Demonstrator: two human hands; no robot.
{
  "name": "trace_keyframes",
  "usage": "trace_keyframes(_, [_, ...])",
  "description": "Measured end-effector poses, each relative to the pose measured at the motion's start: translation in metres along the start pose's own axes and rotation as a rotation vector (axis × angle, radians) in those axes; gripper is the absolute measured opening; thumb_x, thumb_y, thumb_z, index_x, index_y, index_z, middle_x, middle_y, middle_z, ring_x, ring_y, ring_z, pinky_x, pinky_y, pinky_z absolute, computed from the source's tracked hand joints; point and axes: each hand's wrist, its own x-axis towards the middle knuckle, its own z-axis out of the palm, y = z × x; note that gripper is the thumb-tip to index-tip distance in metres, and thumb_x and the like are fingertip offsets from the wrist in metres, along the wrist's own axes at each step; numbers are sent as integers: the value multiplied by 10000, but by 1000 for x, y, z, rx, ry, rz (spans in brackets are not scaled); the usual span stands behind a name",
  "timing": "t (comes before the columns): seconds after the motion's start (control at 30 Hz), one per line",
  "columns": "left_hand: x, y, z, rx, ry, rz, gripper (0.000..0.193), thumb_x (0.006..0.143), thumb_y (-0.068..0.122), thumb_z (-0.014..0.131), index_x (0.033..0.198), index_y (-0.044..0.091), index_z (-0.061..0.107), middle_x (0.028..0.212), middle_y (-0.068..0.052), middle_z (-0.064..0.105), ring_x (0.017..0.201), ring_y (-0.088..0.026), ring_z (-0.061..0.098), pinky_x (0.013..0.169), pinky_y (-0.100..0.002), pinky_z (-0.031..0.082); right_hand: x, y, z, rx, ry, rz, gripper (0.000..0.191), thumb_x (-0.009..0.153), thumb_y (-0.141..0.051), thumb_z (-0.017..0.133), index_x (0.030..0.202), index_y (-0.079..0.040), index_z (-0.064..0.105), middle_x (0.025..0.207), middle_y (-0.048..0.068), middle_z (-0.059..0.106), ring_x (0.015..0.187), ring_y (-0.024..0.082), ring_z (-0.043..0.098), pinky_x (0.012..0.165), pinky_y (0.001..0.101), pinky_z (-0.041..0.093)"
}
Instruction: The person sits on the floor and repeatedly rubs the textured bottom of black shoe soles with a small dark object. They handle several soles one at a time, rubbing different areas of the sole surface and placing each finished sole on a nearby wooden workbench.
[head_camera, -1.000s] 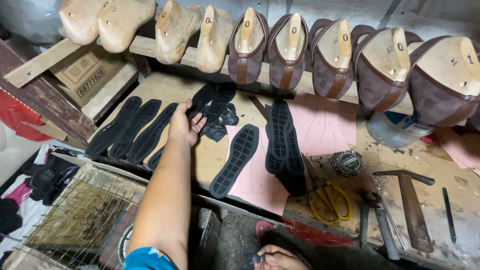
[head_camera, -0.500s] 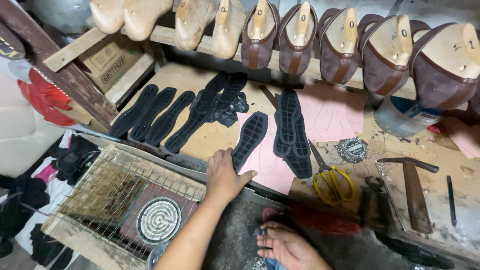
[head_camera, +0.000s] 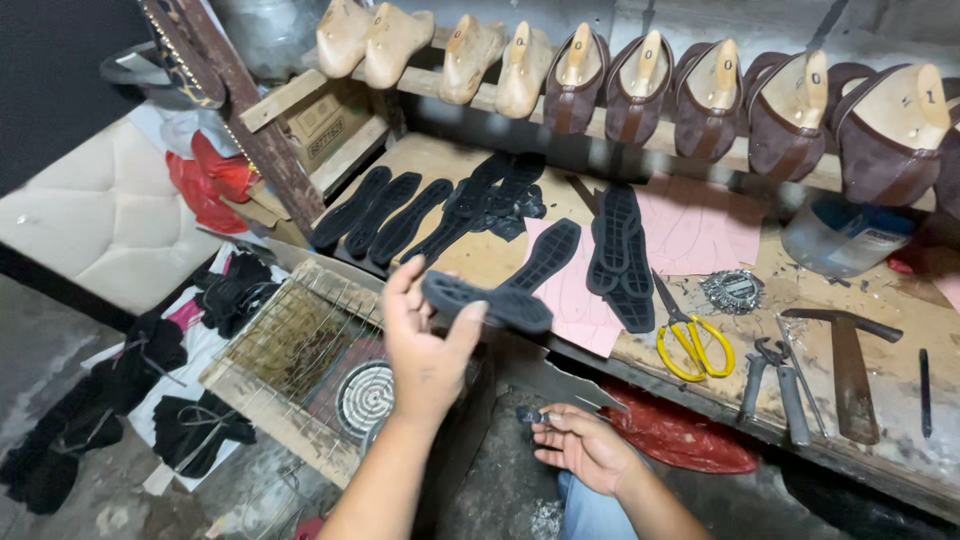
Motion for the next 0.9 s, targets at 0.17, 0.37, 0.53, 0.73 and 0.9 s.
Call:
trace_keyframes(0.17, [-81, 26, -70, -394, 388, -480, 387, 989, 381, 554, 1216, 68, 550, 1028, -155, 650, 873, -246, 696, 754, -387, 611, -3, 21, -3, -96, -10, -31, 180, 913, -134, 636, 1079, -64, 651, 1016, 105, 719, 948, 214, 696, 876, 419, 573])
trace_keyframes(0.37, [-219, 35, -130, -669, 459, -1029, 767, 1047, 683, 397, 1249, -27, 603, 1108, -216, 640, 818, -267, 678, 691, -378, 579, -15, 46, 4, -294, 21, -141, 257, 938, -112, 606, 1172, -22, 659, 989, 109, 724, 889, 186, 689, 833, 355, 571])
trace_keyframes(0.53, [-274, 78, -144, -901, 646, -1191, 656, 934, 535, 419, 1444, 124, 466, 1253, -83, 663, 904, -289, 750, 735, -457, 619, -34, 76, 40, -250, -3, -197, 302, 955, -115, 601, 1225, 6, 660, 981, 109, 721, 845, 187, 675, 790, 341, 561])
trace_keyframes(0.73, [-274, 97, -172, -1196, -44, -749, 706, 996, 260, 523, 1624, 27, 300, 1377, -315, 564, 943, -303, 654, 788, -358, 587, -84, 108, 125, -635, -129, -393, 254, 952, -77, 657, 1183, 23, 691, 1029, 113, 729, 918, 166, 683, 863, 313, 549])
trace_keyframes(0.9, [-273, 110, -171, -1046, 1, -761, 801, 891, 277, 551, 1566, -72, 297, 1244, -293, 583, 939, -270, 648, 722, -320, 555, -125, 106, 183, -894, -120, -642, 270, 947, -56, 652, 1208, 8, 678, 1085, 41, 685, 961, 102, 633, 865, 275, 517])
